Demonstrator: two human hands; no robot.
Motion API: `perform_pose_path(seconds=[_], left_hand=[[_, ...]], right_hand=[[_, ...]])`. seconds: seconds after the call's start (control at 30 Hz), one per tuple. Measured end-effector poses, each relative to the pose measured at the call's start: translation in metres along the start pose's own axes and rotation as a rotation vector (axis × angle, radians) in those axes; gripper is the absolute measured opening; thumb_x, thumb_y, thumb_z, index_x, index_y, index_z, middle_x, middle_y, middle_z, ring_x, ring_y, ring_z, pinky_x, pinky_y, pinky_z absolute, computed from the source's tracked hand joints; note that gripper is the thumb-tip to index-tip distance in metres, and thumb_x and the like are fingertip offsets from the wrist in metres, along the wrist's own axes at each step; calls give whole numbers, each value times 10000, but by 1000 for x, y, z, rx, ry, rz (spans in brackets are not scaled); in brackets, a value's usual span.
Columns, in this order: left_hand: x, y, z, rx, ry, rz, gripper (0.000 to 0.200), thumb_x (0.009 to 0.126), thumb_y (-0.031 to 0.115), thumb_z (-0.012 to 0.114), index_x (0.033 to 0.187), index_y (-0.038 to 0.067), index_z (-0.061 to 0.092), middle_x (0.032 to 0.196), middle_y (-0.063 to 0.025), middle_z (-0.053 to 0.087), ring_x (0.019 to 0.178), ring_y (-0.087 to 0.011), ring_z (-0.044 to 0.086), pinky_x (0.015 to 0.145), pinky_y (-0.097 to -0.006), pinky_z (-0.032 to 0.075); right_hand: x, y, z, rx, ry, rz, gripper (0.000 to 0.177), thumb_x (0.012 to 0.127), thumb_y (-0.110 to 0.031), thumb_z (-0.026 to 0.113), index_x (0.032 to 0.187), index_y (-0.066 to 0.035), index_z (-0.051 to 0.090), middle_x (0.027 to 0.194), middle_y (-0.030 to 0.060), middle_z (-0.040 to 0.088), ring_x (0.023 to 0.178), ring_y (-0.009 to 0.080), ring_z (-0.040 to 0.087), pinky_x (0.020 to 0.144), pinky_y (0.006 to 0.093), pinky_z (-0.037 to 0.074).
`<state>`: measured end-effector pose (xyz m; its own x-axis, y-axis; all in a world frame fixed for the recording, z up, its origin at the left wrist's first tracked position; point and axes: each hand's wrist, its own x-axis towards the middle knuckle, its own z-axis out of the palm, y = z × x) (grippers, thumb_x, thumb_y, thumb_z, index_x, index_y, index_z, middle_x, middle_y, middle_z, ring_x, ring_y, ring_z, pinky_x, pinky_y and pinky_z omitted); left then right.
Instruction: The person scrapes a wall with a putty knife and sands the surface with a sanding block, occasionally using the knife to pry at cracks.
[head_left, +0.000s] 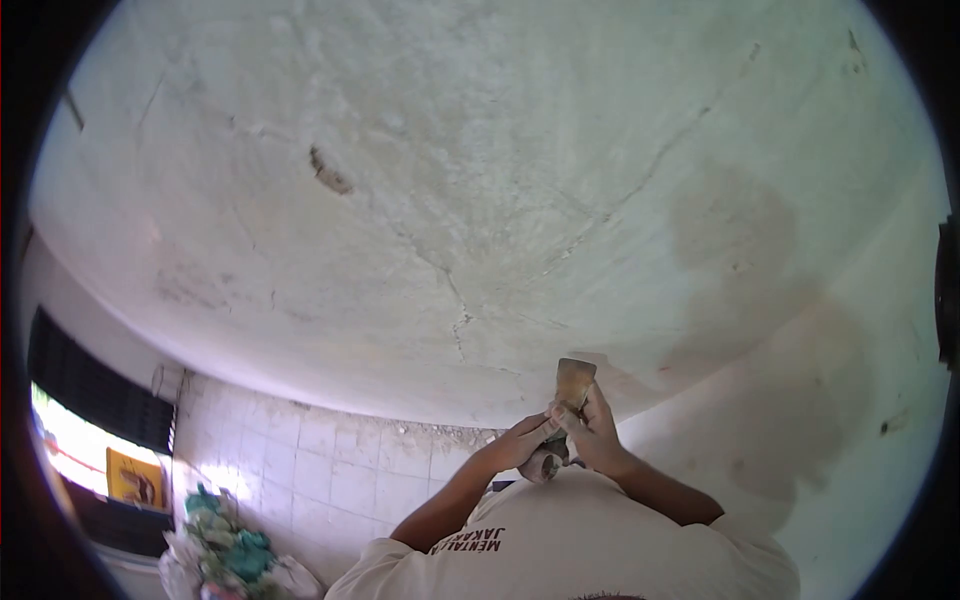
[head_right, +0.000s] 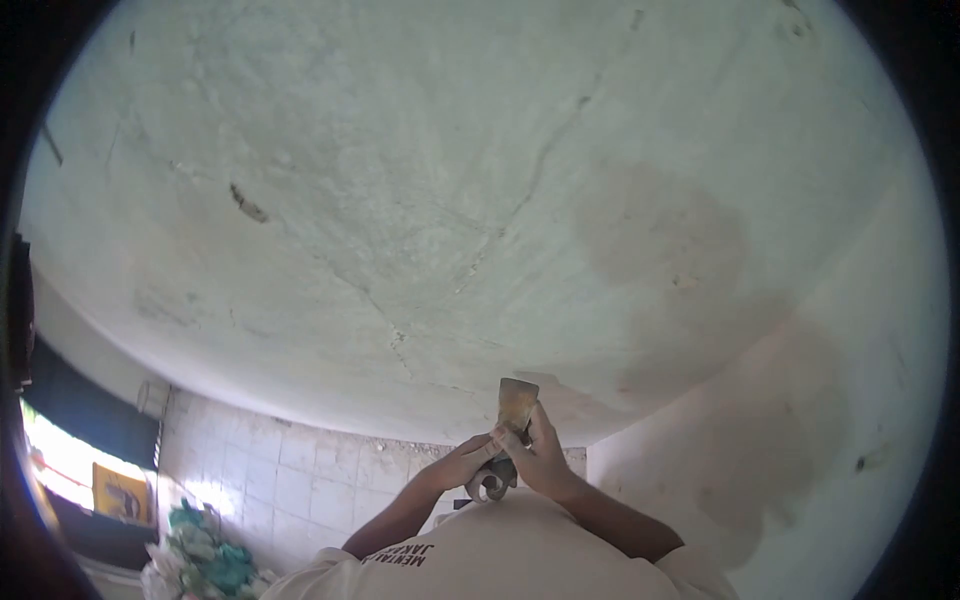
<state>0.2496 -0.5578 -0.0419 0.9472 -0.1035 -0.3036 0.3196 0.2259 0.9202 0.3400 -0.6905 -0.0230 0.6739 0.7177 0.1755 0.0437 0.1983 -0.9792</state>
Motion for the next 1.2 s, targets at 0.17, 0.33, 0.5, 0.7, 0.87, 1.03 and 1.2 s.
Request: perform_pose_path(seconds=[0.17, 0.33, 0.5, 0.7, 0.87, 1.03, 1.2], left_hand=[[-21, -10, -4, -19, 57, 39, 589, 975, 516, 357, 973, -22, 597, 809, -105, 655, 726, -152, 616, 679, -266, 499], [-51, -12, 1, -278, 295, 194, 479, 978, 445, 409, 1053, -4, 559, 886, -114, 640, 746, -169, 632, 648, -268, 511], [-71, -30, 7, -500, 545, 415, 458, 968, 437, 431, 1073, 9, 554, 940, -127, 626, 802, -196, 633, 697, -302, 524], [-85, -47, 5, -807, 526, 389, 429, 946, 449, 473, 1090, 51, 547, 863, -84, 605, 778, -197, 628, 698, -316, 527], [-91, -67, -13, -810, 318, 259, 415, 921, 456, 529, 1060, 66, 554, 823, -53, 600, 706, -173, 623, 628, -296, 523], [-103, -46, -33, -485, 311, 171, 534, 926, 543, 457, 1034, 39, 600, 822, -60, 623, 658, -130, 582, 534, -236, 416], [-124, -43, -41, -405, 328, 167, 736, 934, 616, 329, 891, -36, 666, 664, -65, 582, 610, -144, 542, 531, -236, 395]], right_hand=[[3, 19, -10, -385, -239, -63, 210, 917, -194, 576, 1013, -19, 513, 946, 96, 574, 869, 166, 558, 741, 318, 446], [4, 13, 1, -159, -426, 19, 209, 903, -157, 580, 1029, -14, 494, 991, 137, 552, 926, 220, 554, 771, 335, 436], [4, 9, 12, -277, -642, -305, 297, 796, -17, 606, 1070, -27, 492, 1046, 157, 525, 971, 281, 542, 808, 364, 448], [10, -2, 28, -556, -736, -801, 456, 668, 1, 675, 1094, -119, 566, 1091, 130, 504, 1039, 317, 512, 854, 429, 455], [12, -10, 46, -786, -779, -968, 457, 660, -166, 732, 1094, -212, 595, 1149, 79, 464, 1170, 304, 433, 955, 474, 387], [26, -22, 59, -687, -723, -858, 431, 698, -177, 733, 1096, -169, 567, 1075, 73, 523, 1118, 332, 489, 978, 509, 362], [50, -30, 84, -83, -471, -706, 364, 846, -232, 654, 1113, -56, 479, 928, 136, 575, 875, 318, 605, 907, 501, 436]])
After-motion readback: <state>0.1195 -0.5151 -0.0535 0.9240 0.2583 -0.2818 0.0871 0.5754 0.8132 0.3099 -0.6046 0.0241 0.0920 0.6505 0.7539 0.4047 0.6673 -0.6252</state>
